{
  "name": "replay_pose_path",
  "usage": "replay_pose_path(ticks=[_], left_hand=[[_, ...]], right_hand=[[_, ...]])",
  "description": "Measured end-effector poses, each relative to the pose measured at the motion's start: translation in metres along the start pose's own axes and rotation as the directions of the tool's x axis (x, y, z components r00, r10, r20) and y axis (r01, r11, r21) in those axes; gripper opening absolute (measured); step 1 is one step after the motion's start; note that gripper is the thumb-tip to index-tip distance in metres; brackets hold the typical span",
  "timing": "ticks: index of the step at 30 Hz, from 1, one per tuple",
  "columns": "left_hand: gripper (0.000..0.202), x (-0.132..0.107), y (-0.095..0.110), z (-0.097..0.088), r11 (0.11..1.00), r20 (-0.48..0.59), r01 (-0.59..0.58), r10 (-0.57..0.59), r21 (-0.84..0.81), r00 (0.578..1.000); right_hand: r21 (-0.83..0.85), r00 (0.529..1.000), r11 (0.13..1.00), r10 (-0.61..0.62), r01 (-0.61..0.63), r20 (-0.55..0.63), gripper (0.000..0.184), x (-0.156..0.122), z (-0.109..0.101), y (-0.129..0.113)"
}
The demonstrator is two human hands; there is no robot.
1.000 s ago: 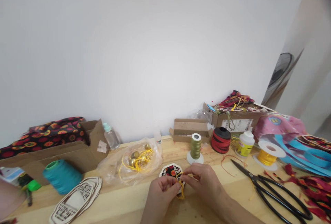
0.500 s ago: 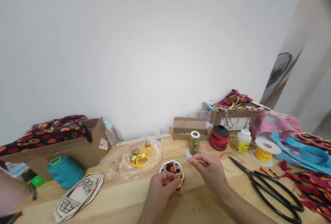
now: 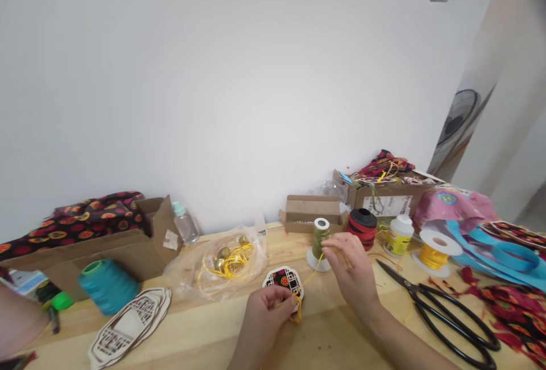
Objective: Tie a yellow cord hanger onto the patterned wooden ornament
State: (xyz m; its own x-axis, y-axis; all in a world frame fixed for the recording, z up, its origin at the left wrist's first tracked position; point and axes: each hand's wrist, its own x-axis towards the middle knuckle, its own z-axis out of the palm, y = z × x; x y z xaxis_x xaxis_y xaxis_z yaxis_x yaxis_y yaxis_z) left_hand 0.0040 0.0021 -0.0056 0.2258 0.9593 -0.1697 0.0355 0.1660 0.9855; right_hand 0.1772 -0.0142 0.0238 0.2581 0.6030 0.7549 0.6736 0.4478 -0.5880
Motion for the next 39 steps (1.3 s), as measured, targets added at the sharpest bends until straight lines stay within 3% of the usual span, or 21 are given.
replay_pose_path(ticks=[2,4,6,9,17,23,32,39], left_hand=[[0.021,-0.001,0.001,0.0,1.0,0.003,0.004,-0.004,-0.003,1.0],[0.023,-0.002,0.003,0.001,1.0,0.02,0.001,-0.001,-0.017,1.0],[0.024,-0.003,0.004,0.001,1.0,0.044,-0.011,0.012,-0.027,0.999],[0.023,-0.003,0.006,0.002,1.0,0.046,-0.023,0.024,-0.011,0.999],[0.022,-0.003,0.008,0.003,1.0,0.05,-0.03,0.03,-0.001,0.998],[0.02,-0.002,0.009,0.003,0.995,0.069,0.0,0.007,-0.098,0.998],[0.021,-0.008,0.02,0.006,0.985,0.02,0.031,-0.028,-0.171,0.999],[0.023,-0.001,0.011,0.004,0.975,0.051,0.02,-0.009,-0.222,0.999]], right_hand=[[-0.012,0.982,0.988,-0.151,0.153,0.11,0.015,-0.002,0.002,-0.006],[0.036,0.925,0.967,-0.253,0.254,0.284,0.017,-0.006,0.007,-0.012],[0.062,0.869,0.961,-0.269,0.268,0.414,0.009,-0.01,0.011,-0.017],[0.03,0.85,0.981,-0.182,0.192,0.495,0.01,-0.013,0.014,-0.017],[0.103,0.881,0.994,-0.027,-0.025,0.473,0.016,-0.02,0.019,-0.01],[0.205,0.876,0.954,0.098,-0.217,0.473,0.017,-0.026,0.023,-0.014],[0.179,0.86,0.943,0.165,-0.281,0.483,0.02,-0.027,0.023,-0.016],[0.198,0.875,0.947,0.138,-0.254,0.464,0.02,-0.026,0.021,-0.019]])
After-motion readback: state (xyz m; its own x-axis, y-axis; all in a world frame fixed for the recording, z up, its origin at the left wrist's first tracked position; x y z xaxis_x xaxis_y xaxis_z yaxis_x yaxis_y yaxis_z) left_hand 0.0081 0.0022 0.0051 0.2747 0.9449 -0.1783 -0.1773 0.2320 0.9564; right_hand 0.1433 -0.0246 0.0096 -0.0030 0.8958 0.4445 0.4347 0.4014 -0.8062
